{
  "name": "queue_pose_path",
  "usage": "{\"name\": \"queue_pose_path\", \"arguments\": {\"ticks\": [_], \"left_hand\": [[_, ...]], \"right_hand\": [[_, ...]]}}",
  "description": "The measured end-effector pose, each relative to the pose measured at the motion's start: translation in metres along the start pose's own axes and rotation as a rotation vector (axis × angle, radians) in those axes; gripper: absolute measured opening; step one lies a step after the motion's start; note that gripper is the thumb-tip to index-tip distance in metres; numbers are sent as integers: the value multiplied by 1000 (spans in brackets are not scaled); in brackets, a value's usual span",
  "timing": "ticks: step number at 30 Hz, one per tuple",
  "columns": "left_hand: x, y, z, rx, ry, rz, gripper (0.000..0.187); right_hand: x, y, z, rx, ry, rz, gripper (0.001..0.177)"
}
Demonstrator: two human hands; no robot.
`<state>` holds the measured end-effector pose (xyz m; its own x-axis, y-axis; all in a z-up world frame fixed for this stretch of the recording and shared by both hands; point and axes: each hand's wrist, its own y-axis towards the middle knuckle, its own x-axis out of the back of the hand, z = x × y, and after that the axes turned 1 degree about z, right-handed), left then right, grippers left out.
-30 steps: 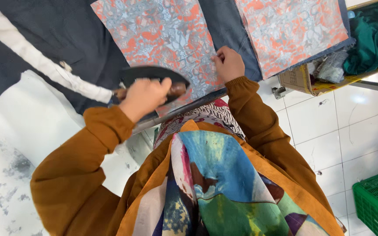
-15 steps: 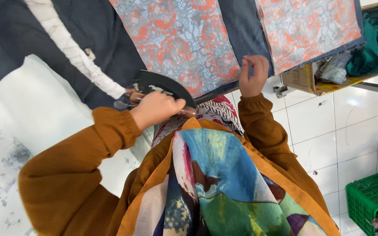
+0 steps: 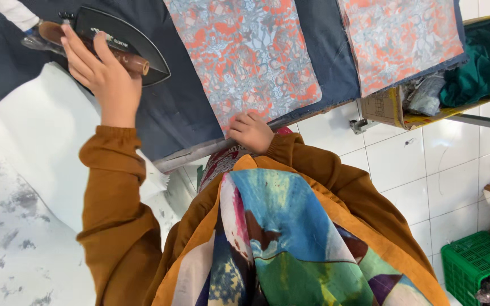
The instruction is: The person irons a patterned fabric piece on a dark ironing board. They repeatedly smooth the fabric with an iron, lift and reposition it, and fold edges before pressing again. The person handles the fabric and iron throughout the clip.
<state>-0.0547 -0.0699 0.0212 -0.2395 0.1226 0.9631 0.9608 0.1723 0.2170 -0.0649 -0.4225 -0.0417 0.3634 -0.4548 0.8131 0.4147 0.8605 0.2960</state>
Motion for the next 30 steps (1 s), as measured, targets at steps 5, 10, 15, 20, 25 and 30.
{"name": "queue_pose_path", "arguments": {"ticks": [5, 10, 15, 20, 25, 30], "left_hand": [[6, -68, -100, -14, -539, 84, 37], [3, -100, -174, 258, -1195, 195, 15], [7, -92, -185, 363, -1376, 185, 11], [16, -89, -189, 223, -1130, 99, 11], [16, -93, -191, 183, -1047, 66, 11], [5, -98, -189, 334, -1086, 116, 13]], "right_hand": [[31, 8, 7, -355, 339, -188, 17], [65, 19, 20, -549, 459, -328, 16], [80, 28, 30, -505, 458, -315, 18], [86, 29, 31, -599, 626, -247, 12], [89, 32, 28, -687, 594, -143, 11], [82, 32, 29, -651, 504, -109, 9]]}}
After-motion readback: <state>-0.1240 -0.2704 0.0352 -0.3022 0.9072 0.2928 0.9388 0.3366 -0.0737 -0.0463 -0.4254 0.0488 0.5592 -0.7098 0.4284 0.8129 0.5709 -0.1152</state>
